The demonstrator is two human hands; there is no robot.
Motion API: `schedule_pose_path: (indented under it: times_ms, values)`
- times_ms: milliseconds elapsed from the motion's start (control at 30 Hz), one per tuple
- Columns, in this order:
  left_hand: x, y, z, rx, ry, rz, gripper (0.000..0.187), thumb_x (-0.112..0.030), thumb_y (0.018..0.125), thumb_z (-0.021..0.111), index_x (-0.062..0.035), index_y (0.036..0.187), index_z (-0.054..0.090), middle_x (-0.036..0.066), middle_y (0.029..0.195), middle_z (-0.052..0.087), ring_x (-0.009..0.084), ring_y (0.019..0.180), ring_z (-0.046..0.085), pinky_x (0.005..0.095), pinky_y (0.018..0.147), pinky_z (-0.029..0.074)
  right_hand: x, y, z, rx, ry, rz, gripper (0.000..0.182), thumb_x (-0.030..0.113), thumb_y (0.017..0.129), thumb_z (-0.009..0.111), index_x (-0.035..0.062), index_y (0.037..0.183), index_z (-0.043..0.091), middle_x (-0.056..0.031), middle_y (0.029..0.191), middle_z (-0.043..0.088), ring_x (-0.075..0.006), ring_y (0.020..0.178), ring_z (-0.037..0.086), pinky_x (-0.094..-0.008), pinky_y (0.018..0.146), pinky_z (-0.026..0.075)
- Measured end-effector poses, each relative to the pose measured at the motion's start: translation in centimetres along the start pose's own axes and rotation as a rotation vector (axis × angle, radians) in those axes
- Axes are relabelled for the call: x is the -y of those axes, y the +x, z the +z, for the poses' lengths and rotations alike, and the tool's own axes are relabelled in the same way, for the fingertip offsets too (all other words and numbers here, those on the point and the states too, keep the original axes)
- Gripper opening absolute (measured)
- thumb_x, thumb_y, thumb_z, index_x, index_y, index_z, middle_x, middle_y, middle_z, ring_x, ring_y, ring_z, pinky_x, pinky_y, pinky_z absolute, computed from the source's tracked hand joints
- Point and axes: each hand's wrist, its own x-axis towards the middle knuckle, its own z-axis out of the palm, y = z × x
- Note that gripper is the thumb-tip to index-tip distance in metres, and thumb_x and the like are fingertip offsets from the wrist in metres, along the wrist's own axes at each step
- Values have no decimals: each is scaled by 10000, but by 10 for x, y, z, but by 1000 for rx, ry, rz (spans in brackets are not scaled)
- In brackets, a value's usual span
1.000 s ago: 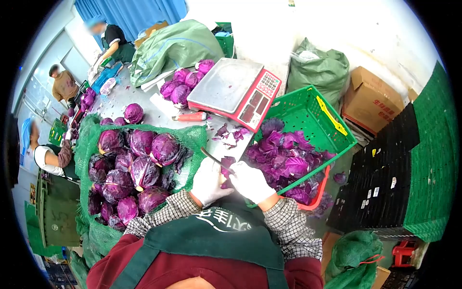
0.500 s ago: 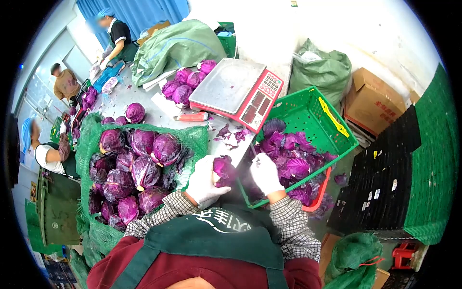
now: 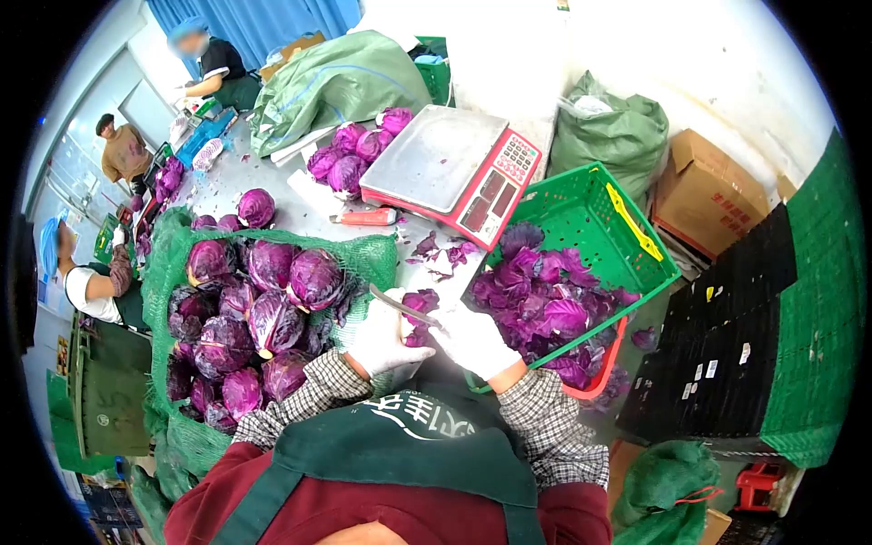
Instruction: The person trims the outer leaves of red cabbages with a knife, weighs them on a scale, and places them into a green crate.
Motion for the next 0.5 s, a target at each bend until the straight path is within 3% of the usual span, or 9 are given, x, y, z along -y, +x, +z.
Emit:
schedule_pose_path:
  times_ms: [233,267,367,400,500]
  values:
    - [-3,3,-9,104,76,18,996,-474,611,788,60,1316,329,244,1295,404,380,1248,357,410,1030,370,-21,7,6,-28,151,-6,242,142,808,686,4,1002,643,-130,888,617,-271,779,632,-339,686,516]
    - [-3,2,-9,97,58,9,996,-464,607,795,57,1316,329,242,1293,405,379,1251,355,410,1034,366,-19,8,9,-118,163,-44,184,120,822,667,5,963,635,-129,853,608,-274,750,621,-341,662,504]
    - [1,-6,-11,41,-2,-6,993,-432,594,815,48,1317,331,238,1286,408,380,1247,360,413,1045,352,-9,12,-2,-278,109,135,109,84,835,632,13,917,620,-131,814,594,-281,719,608,-345,632,493]
    - [3,-9,-12,18,-23,-9,993,-421,589,821,45,1317,332,237,1284,410,381,1244,364,415,1048,347,-22,9,2,-339,116,248,71,69,831,607,29,890,609,-132,799,586,-289,694,595,-354,622,486]
    - [9,-14,-11,-1,-36,4,996,-391,576,837,36,1321,331,235,1279,414,383,1235,376,417,1054,335,-86,-7,22,-461,-142,307,115,141,874,562,38,866,614,-148,796,602,-326,704,599,-384,645,487]
